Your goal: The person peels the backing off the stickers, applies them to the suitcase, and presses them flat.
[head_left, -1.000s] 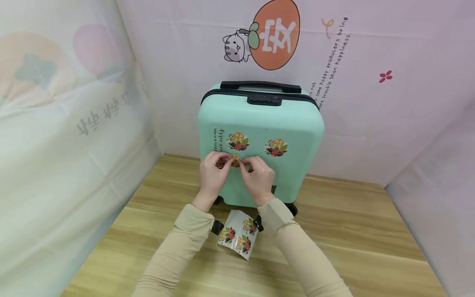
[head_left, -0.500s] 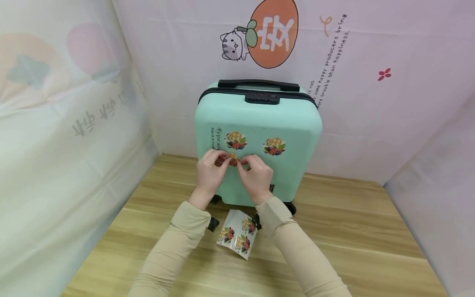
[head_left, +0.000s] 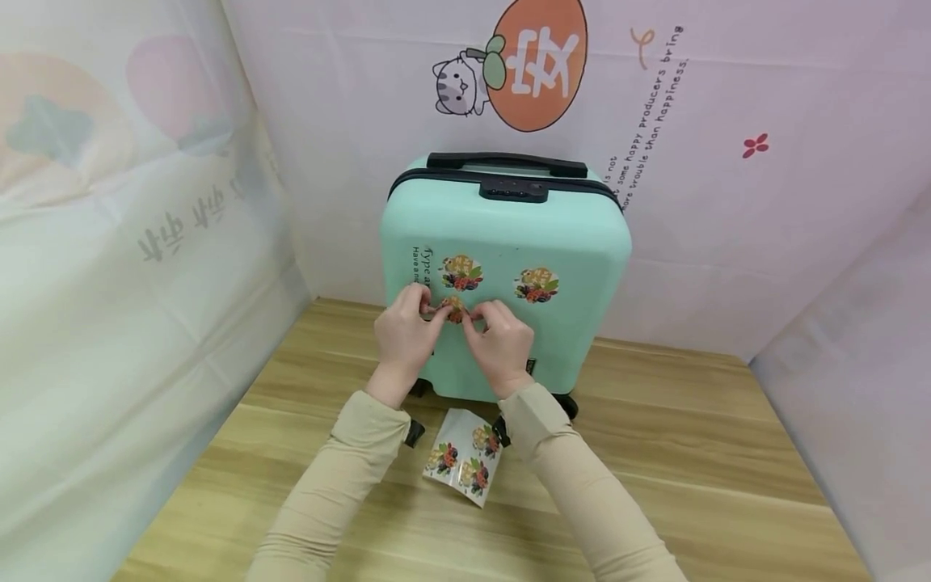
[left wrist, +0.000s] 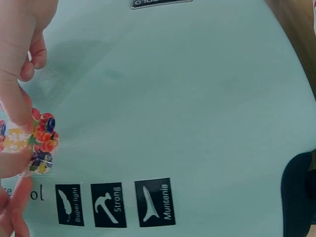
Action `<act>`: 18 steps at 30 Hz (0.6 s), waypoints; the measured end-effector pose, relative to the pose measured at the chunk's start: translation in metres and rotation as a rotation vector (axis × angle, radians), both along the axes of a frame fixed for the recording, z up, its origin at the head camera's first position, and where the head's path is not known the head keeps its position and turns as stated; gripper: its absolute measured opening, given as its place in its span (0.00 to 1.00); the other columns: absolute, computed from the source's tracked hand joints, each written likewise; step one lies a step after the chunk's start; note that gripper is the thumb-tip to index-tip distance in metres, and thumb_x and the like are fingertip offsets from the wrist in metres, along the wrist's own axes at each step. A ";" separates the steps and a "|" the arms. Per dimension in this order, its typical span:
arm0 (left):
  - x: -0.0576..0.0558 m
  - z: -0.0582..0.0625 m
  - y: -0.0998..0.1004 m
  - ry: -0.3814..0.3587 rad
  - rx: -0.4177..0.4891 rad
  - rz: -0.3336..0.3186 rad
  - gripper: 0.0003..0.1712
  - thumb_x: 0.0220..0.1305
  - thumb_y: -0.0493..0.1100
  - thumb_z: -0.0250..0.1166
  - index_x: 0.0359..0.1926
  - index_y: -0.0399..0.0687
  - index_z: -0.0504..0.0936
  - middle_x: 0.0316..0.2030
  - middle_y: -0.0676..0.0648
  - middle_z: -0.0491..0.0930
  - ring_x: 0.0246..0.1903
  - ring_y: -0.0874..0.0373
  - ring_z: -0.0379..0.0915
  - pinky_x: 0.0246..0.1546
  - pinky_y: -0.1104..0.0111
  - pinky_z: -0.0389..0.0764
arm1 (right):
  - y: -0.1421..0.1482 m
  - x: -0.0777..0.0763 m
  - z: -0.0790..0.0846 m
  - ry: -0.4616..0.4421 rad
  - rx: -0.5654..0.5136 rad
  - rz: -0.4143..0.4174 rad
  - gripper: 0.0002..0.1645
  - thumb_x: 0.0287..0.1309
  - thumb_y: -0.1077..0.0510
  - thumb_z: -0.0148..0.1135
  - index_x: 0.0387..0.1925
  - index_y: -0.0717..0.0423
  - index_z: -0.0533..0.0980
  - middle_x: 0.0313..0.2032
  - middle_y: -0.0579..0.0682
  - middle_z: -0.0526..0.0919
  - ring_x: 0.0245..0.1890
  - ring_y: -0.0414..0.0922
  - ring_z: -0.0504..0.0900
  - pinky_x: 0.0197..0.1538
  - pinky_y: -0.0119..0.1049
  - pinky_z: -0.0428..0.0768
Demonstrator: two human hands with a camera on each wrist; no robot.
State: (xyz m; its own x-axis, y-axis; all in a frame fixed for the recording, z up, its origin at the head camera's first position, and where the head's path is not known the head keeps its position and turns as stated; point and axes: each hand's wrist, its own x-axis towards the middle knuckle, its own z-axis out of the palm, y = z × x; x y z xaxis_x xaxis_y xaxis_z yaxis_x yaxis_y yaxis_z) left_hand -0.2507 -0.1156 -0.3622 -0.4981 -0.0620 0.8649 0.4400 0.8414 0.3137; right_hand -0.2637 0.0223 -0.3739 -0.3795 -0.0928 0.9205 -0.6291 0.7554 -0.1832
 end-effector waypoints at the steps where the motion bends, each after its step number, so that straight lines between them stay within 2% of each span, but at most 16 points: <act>1: 0.000 0.001 -0.001 -0.014 -0.003 0.019 0.20 0.49 0.47 0.74 0.25 0.42 0.71 0.17 0.48 0.71 0.13 0.58 0.67 0.12 0.70 0.62 | -0.001 0.000 0.000 0.001 0.002 -0.001 0.10 0.48 0.62 0.70 0.20 0.56 0.76 0.20 0.50 0.79 0.13 0.41 0.73 0.17 0.33 0.73; 5: 0.000 0.001 -0.006 -0.086 0.029 0.074 0.26 0.47 0.54 0.75 0.22 0.43 0.68 0.12 0.50 0.64 0.09 0.60 0.55 0.13 0.72 0.52 | -0.002 0.001 0.000 -0.001 0.007 -0.014 0.17 0.50 0.62 0.69 0.17 0.56 0.68 0.15 0.49 0.71 0.10 0.40 0.65 0.14 0.33 0.65; 9: 0.000 -0.001 -0.012 -0.124 0.065 0.057 0.27 0.48 0.54 0.74 0.20 0.44 0.67 0.11 0.51 0.63 0.10 0.61 0.52 0.15 0.72 0.51 | 0.001 0.001 -0.001 0.002 -0.006 -0.029 0.23 0.49 0.61 0.71 0.15 0.56 0.63 0.13 0.48 0.64 0.11 0.39 0.59 0.15 0.33 0.59; 14: 0.002 0.001 -0.018 -0.082 0.130 -0.004 0.20 0.52 0.45 0.73 0.21 0.41 0.70 0.12 0.47 0.69 0.12 0.59 0.59 0.16 0.71 0.59 | 0.008 0.000 -0.003 0.013 -0.013 0.009 0.17 0.51 0.61 0.69 0.19 0.56 0.67 0.17 0.49 0.69 0.13 0.40 0.65 0.16 0.32 0.65; 18: 0.003 0.011 -0.026 0.036 0.204 -0.070 0.11 0.54 0.36 0.68 0.27 0.35 0.74 0.16 0.43 0.71 0.15 0.54 0.66 0.19 0.66 0.68 | 0.018 -0.002 -0.007 0.083 0.012 0.083 0.09 0.55 0.60 0.66 0.26 0.59 0.74 0.23 0.52 0.75 0.16 0.41 0.71 0.18 0.33 0.71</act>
State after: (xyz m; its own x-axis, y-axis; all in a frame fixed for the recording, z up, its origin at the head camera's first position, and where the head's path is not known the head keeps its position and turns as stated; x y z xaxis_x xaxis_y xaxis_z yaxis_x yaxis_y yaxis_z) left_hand -0.2480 -0.1415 -0.3516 -0.4763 -0.2038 0.8553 0.5087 0.7296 0.4571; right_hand -0.2661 0.0406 -0.3812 -0.2922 -0.1324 0.9472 -0.7025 0.7017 -0.1187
